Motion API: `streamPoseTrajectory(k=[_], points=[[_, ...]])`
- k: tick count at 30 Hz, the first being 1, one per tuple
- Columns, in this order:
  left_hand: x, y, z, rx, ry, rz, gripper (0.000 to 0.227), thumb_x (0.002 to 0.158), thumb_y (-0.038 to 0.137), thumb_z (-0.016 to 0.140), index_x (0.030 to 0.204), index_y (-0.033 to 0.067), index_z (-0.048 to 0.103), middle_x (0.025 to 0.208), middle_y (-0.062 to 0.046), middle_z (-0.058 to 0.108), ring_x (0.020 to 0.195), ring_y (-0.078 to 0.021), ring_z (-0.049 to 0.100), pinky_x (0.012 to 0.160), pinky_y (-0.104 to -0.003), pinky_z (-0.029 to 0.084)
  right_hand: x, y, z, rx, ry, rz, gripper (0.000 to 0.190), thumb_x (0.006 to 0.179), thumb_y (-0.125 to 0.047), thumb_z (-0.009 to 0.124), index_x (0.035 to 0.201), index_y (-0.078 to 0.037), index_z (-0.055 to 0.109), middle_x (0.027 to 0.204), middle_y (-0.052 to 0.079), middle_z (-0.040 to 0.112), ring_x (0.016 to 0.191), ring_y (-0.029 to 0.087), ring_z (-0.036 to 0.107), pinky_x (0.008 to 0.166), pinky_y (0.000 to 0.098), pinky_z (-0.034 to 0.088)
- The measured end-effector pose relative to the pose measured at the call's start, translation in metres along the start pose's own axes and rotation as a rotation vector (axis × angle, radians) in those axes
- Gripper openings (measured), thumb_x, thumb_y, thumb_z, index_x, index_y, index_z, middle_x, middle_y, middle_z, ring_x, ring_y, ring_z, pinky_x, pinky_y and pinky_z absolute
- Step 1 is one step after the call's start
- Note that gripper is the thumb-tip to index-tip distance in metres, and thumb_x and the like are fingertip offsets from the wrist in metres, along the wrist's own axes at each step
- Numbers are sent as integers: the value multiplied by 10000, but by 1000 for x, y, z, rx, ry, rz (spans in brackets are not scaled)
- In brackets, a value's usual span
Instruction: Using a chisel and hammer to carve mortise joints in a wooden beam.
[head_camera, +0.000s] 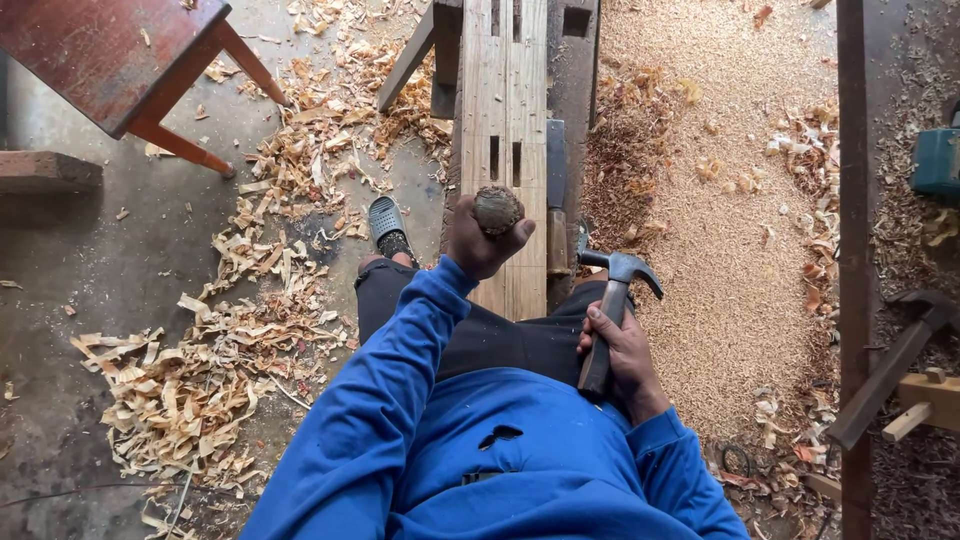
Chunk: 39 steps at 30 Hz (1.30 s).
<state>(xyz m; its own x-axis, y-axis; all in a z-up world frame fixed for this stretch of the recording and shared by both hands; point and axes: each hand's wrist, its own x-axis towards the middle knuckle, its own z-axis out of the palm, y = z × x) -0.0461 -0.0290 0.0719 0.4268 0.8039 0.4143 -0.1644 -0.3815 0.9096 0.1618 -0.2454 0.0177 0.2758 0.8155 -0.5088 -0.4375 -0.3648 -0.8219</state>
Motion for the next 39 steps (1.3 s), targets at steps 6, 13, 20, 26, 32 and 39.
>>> streamPoseTrajectory(k=[6, 13, 20, 26, 32, 39], points=[[1, -5, 0, 1, -14, 17, 236, 881, 213, 774, 781, 34, 656, 686, -40, 658, 614, -133, 651, 621, -299, 557, -5, -6, 7, -27, 13, 0, 251, 990, -251, 645, 1139, -66, 564, 828, 35, 599, 666, 115, 617, 618, 313, 577], [1, -10, 3, -24, -20, 76, 224, 871, 208, 791, 819, 31, 663, 728, -50, 689, 642, -141, 681, 642, -304, 576, -4, -4, 5, -40, 9, -4, 250, 994, -254, 644, 1138, -65, 566, 827, 38, 602, 669, 117, 616, 624, 313, 575], [-8, -30, 8, 13, -17, 102, 254, 843, 164, 823, 917, 11, 634, 771, -63, 685, 682, -157, 674, 683, -306, 566, -3, -5, 5, -26, 8, 10, 257, 991, -253, 648, 1144, -65, 562, 830, 38, 602, 667, 118, 614, 623, 311, 573], [-7, -16, 13, 231, 80, 404, 307, 758, 133, 832, 921, -12, 617, 850, -137, 674, 802, -242, 639, 805, -387, 509, -5, -7, 7, -23, 18, 22, 261, 991, -251, 648, 1152, -67, 558, 836, 35, 599, 669, 116, 615, 623, 309, 572], [7, 8, 13, -10, -199, 36, 213, 767, 115, 806, 667, 49, 630, 634, -45, 633, 552, -128, 619, 567, -305, 509, -2, -4, 3, -35, 16, 19, 257, 990, -249, 649, 1146, -64, 561, 830, 39, 605, 665, 120, 619, 619, 311, 573], [6, 18, 10, -90, -207, 90, 213, 797, 94, 780, 684, 35, 609, 654, -51, 623, 563, -117, 609, 553, -292, 489, -5, -7, 8, -23, 8, 13, 249, 997, -251, 648, 1143, -69, 561, 831, 32, 604, 671, 112, 622, 631, 311, 579]])
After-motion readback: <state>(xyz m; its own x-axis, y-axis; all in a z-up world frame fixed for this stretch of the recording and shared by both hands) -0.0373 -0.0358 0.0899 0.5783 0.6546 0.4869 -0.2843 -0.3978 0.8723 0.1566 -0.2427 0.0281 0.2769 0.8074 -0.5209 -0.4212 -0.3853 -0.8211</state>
